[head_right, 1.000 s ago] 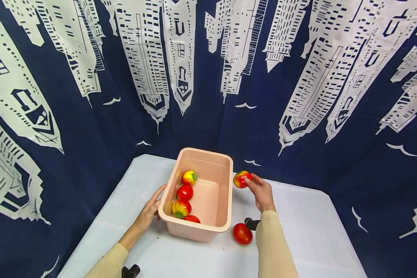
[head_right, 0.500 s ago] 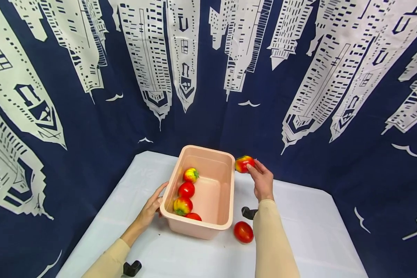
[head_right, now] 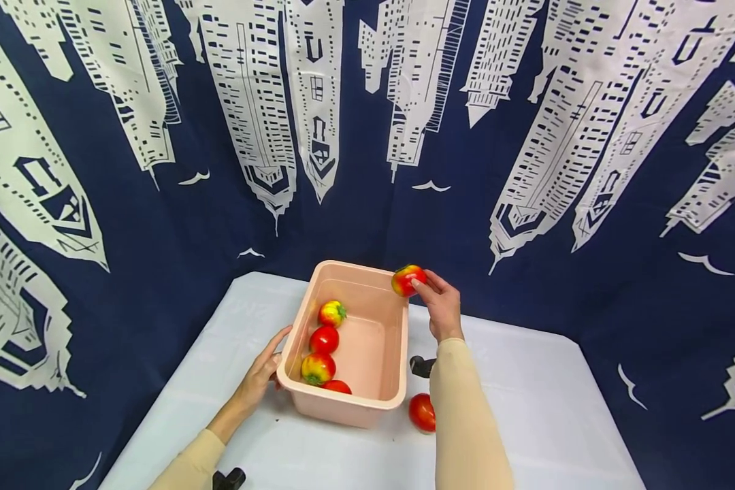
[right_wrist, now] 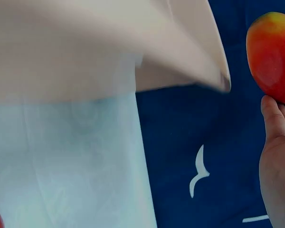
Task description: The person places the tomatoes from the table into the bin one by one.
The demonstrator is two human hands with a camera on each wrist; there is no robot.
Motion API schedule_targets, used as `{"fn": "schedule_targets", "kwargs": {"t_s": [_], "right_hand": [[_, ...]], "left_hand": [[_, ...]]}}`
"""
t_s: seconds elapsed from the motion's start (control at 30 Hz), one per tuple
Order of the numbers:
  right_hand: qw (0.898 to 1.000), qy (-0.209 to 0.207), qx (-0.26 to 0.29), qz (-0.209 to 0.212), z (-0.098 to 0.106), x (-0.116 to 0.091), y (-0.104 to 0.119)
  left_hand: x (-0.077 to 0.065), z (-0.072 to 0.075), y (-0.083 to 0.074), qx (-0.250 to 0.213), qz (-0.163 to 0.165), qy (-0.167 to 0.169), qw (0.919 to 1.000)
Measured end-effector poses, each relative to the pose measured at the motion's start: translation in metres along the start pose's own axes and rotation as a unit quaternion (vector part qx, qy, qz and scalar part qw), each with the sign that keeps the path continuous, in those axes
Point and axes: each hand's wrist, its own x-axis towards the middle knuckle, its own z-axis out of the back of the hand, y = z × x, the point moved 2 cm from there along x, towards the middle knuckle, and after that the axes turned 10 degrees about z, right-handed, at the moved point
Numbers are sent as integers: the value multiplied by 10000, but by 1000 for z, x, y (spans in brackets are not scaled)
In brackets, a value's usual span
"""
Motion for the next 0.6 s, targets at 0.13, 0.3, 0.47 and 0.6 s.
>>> {"fn": "schedule_targets", "kwargs": {"t_s": [0.13,0.3,0.47,0.6], "right_hand": [[10000,50,31,54,-12,-1,2],[9998,144,119,52,-26,-3,-1],[9996,178,202,3,-37,-7,-4],[9997,166,124,-114,-45,-7,-8]], "left_hand": [[-1,-1,-1,-49,-4,41,10000],[-3,-2,-12,-57,-25,190,9998],[-1,-2,-5,-41,-86,158,9998],[-3,-1,-17,35,-105,144,9998]]}}
